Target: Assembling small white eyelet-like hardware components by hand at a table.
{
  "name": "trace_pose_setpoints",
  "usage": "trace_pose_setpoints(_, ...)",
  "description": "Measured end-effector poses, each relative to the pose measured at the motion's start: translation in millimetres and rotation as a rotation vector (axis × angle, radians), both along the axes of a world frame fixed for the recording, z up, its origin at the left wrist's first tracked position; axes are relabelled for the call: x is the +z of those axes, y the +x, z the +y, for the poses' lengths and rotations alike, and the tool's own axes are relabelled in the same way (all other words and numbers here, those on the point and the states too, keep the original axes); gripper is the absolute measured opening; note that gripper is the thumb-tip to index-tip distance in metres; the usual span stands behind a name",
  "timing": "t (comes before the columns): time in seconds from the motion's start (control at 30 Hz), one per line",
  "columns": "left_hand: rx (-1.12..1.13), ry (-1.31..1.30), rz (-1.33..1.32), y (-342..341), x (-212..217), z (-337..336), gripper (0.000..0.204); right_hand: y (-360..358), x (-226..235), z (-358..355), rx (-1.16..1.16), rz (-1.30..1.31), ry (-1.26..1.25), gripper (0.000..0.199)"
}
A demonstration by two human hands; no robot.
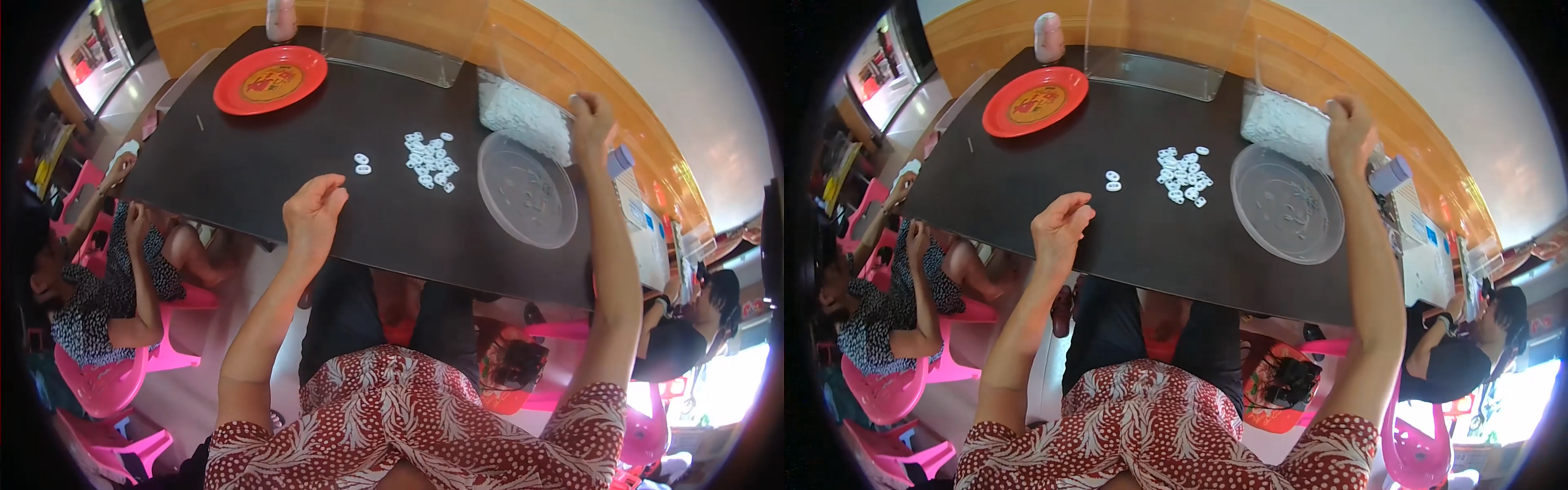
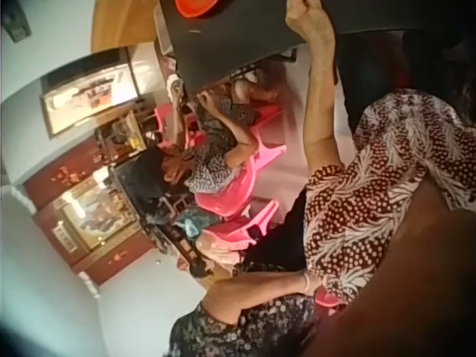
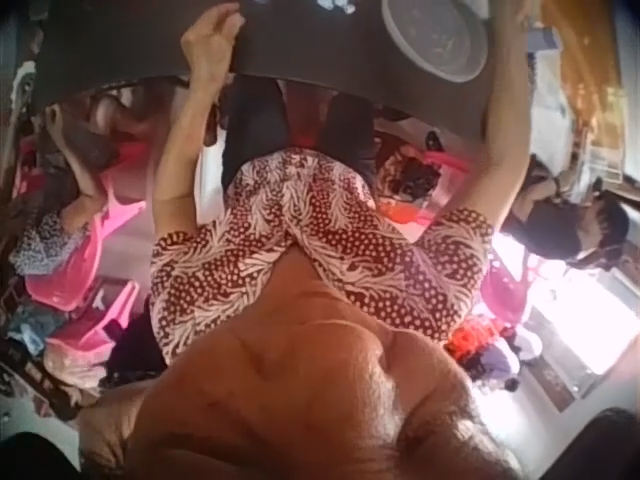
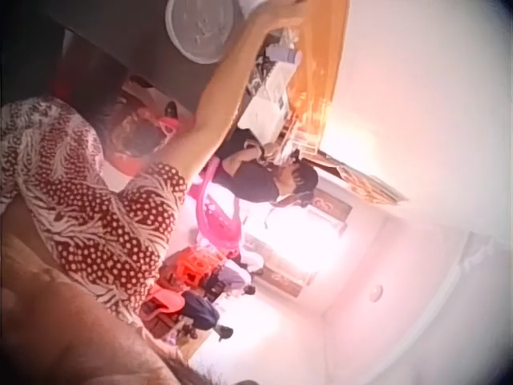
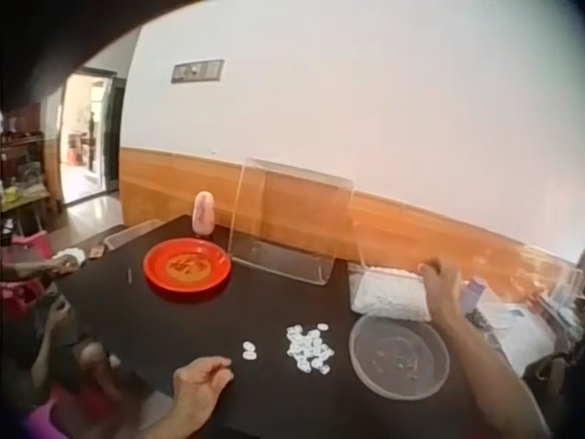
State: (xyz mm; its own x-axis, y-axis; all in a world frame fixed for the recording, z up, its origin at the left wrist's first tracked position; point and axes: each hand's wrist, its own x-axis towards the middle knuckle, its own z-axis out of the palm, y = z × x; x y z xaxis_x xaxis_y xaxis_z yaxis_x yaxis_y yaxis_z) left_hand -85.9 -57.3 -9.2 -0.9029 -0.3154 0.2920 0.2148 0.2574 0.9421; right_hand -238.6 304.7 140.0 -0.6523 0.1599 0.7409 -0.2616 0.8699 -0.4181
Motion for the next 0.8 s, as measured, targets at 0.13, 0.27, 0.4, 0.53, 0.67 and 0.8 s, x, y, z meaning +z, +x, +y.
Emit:
trace_pose_setpoints(0.13, 0.037, -0.164, 0.114, -7.8, 0.7, -4.0, 0.017, -45.4, 25.6, 25.1, -0.096, -0.013, 0.207, 0.026)
trace_pose_setpoints(0.27, 0.051, -0.421, 0.177, -25.0, 11.4, 0.1, 0.016, -68.2, 18.3, 46.7, -0.166, -0.033, 0.450, 0.029)
trace_pose_setpoints(0.4, 0.055, -0.761, 0.298, -41.9, 11.2, 6.6, 0.015, -57.0, -5.8, 37.5, -0.006, -0.051, 0.395, 0.029)
trace_pose_setpoints(0.53, 0.019, -0.887, 0.306, -45.2, 6.1, 5.5, 0.019, 12.3, -24.9, 3.1, 0.155, -0.152, 0.359, 0.019)
trace_pose_setpoints(0.67, -0.015, -0.930, 0.288, -46.8, 7.0, 7.1, 0.013, 54.1, -56.7, 16.2, 0.297, -0.154, 0.300, 0.012)
trace_pose_setpoints(0.8, 0.029, -0.948, 0.303, -47.8, 7.3, 2.5, 0.012, 74.3, -60.9, 28.5, 0.268, -0.401, 0.205, 0.014)
